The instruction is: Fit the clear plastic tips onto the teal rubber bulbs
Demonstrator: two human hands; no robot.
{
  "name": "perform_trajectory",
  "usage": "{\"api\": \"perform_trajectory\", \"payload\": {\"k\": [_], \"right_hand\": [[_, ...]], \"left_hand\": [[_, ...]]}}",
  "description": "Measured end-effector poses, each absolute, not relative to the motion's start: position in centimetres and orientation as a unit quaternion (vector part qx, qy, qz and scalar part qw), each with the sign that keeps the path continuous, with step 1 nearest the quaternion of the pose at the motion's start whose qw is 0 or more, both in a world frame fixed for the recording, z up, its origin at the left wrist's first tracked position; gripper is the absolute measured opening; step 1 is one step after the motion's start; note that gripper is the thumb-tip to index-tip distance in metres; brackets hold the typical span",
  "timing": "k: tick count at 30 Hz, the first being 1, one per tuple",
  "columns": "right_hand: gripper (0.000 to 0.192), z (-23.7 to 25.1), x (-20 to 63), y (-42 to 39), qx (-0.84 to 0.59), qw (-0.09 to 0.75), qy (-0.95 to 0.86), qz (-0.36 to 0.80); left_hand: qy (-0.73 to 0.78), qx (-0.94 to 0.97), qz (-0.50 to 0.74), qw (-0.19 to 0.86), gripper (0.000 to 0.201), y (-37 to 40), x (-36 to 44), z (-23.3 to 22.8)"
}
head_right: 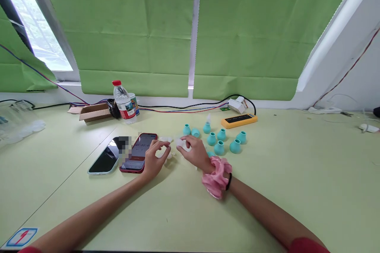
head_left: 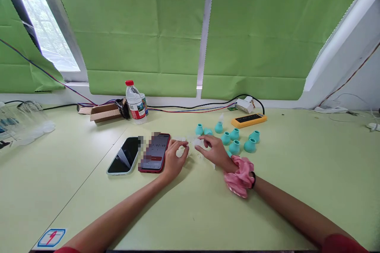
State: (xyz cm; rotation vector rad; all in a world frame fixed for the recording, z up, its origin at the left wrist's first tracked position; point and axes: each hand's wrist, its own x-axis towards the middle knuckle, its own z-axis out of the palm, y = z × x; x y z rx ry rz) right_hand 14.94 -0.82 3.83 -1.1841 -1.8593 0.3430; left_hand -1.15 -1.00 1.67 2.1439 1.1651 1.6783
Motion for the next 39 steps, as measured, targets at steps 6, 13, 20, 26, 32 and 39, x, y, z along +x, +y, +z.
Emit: {"api": "perform_trajectory", "payload": {"k": [6, 13, 20, 26, 32, 39], "right_hand": [[0.032, 2.4, 16.0, -4.9, -0.415, 0.500, -0.477, 0.592], [0.031, 1.2, 15.5, -5.2, -0.321, 0.483, -0.347, 0.737], [0.030, 1.0, 15.6, -4.9, -0.325, 0.459, -0.371, 0.740], [0.029, 0.9, 15.6, -5.0, -0.331, 0.456, -0.392, 0.727], [0.031, 1.0, 15.5, -5.0, -0.337, 0.456, -0.410, 0.715], [0.026, 1.1, 15.5, -5.0, -0.318, 0.456, -0.391, 0.733]], "left_hand": [[0.342, 0.744, 0.566, 0.093, 0.009, -2.3, -0.4, 1.9], [0.306, 0.766, 0.557, 0.094, 0.007, -3.2, 0.1, 1.9], [0.258, 0.796, 0.539, 0.091, 0.011, -3.2, 0.3, 1.5], [0.270, 0.784, 0.544, 0.125, 0.011, -3.2, 0.4, 1.5], [0.268, 0.783, 0.542, 0.151, 0.012, -3.2, 0.4, 1.6], [0.285, 0.806, 0.507, 0.113, 0.017, -3.1, 0.2, 1.3]]}}
